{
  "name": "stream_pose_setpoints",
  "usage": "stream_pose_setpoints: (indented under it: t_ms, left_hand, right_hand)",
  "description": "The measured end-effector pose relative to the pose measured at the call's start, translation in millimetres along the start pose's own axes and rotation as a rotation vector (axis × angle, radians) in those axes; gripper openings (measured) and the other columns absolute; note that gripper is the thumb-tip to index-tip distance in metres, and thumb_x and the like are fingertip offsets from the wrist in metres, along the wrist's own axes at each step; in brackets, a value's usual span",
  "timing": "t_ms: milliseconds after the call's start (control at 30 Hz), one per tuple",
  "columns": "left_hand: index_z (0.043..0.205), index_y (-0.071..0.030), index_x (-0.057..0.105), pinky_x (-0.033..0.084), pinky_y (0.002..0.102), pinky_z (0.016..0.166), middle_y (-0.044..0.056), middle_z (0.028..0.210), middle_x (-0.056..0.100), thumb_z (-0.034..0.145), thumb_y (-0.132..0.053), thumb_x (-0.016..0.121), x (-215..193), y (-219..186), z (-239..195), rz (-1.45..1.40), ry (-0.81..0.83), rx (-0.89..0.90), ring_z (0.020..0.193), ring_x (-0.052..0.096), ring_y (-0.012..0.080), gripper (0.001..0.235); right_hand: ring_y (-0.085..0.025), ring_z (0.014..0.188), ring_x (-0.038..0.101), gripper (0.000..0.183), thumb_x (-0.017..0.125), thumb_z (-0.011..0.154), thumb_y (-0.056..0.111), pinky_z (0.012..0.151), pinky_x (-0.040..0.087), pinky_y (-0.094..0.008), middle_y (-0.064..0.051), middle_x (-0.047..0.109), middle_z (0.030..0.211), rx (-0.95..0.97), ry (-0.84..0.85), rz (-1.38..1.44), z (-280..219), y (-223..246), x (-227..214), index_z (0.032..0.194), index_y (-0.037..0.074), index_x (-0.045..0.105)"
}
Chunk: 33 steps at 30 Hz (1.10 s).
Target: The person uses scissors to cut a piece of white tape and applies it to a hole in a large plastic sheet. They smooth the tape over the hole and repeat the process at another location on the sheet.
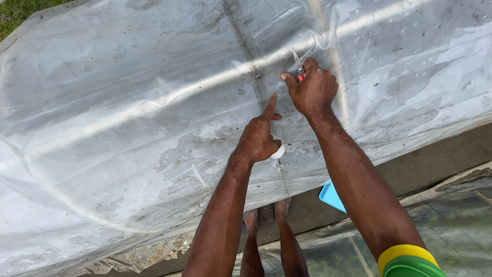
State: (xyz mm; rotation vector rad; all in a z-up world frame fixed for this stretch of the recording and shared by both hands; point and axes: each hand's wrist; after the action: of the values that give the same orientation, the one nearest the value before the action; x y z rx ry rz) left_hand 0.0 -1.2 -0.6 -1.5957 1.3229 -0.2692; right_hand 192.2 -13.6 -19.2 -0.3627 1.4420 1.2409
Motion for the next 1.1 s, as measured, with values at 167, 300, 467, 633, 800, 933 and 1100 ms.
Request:
stream_pose_setpoints:
  t_ms: [167, 300, 467, 633, 800, 933, 1100]
  left_hand:
    - [0.163, -0.016, 0.004, 0.054, 0.044, 0.1, 0.012, 0.142, 0.062, 0.066, 0.005, 0.084, 5, 8, -7, 0.064, -0.07, 0.135, 0.105, 0.069, 0.0274, 0.128]
    - [0.163, -0.015, 0.004, 0.062, 0.04, 0.09, 0.013, 0.143, 0.061, 0.067, 0.005, 0.081, 3, 12, -10, 0.011, -0.031, 0.074, 0.087, 0.077, 0.0219, 0.125]
    - [0.163, -0.015, 0.004, 0.064, 0.039, 0.085, 0.013, 0.143, 0.06, 0.068, 0.003, 0.083, 6, 1, -16, -0.001, -0.022, 0.071, 0.08, 0.076, 0.0211, 0.125]
    - [0.163, -0.016, 0.004, 0.064, 0.038, 0.082, 0.013, 0.143, 0.061, 0.07, 0.004, 0.081, 12, -9, -16, -0.005, 0.02, 0.055, 0.077, 0.076, 0.0204, 0.122]
    - [0.163, -0.016, 0.006, 0.063, 0.037, 0.083, 0.012, 0.143, 0.062, 0.071, 0.003, 0.082, 3, -11, -22, 0.027, -0.009, 0.052, 0.079, 0.075, 0.0185, 0.121]
    - [0.164, -0.019, 0.007, 0.064, 0.036, 0.081, 0.01, 0.143, 0.063, 0.072, 0.004, 0.08, 5, -19, -24, -0.012, -0.006, 0.038, 0.077, 0.075, 0.0181, 0.12]
    - [0.163, -0.023, 0.007, 0.065, 0.034, 0.077, 0.007, 0.144, 0.062, 0.071, 0.0, 0.084, 9, -22, -40, -0.015, 0.029, -0.005, 0.073, 0.072, 0.0176, 0.122]
  right_hand:
    - [-0.02, 0.059, 0.068, 0.046, 0.096, 0.08, 0.032, 0.054, 0.052, -0.044, -0.006, 0.065, 0.063, 0.187, 0.01, 0.054, 8, 0, -5, 0.08, 0.006, 0.059]
    - [-0.019, 0.06, 0.069, 0.044, 0.096, 0.08, 0.032, 0.053, 0.052, -0.044, -0.007, 0.066, 0.063, 0.154, -0.01, 0.036, 6, 3, -2, 0.082, 0.007, 0.06]
    - [-0.02, 0.059, 0.069, 0.046, 0.095, 0.081, 0.035, 0.05, 0.05, -0.044, -0.007, 0.066, 0.062, 0.049, 0.015, 0.022, 14, 10, 2, 0.088, 0.005, 0.061]
    - [-0.021, 0.057, 0.069, 0.043, 0.094, 0.081, 0.033, 0.048, 0.047, -0.044, -0.007, 0.066, 0.061, -0.003, -0.002, 0.002, 15, 3, -2, 0.086, 0.004, 0.061]
    - [-0.021, 0.056, 0.069, 0.046, 0.094, 0.079, 0.036, 0.048, 0.048, -0.044, -0.009, 0.066, 0.059, 0.022, -0.06, 0.053, 16, 11, -5, 0.088, 0.004, 0.062]
    - [-0.023, 0.057, 0.07, 0.05, 0.093, 0.078, 0.04, 0.049, 0.048, -0.045, -0.01, 0.067, 0.06, 0.046, 0.01, 0.061, 17, 11, -6, 0.087, 0.002, 0.062]
    - [-0.025, 0.063, 0.073, 0.047, 0.091, 0.077, 0.036, 0.054, 0.05, -0.047, -0.01, 0.07, 0.063, 0.164, -0.049, 0.068, 10, 2, -18, 0.096, 0.002, 0.065]
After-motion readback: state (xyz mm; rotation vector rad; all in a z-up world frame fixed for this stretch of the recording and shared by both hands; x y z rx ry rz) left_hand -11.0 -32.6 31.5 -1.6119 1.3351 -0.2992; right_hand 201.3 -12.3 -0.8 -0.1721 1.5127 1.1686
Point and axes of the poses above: each hand's wrist, its own z-axis towards the middle knuckle, its own x-axis out of the palm, y = z × x
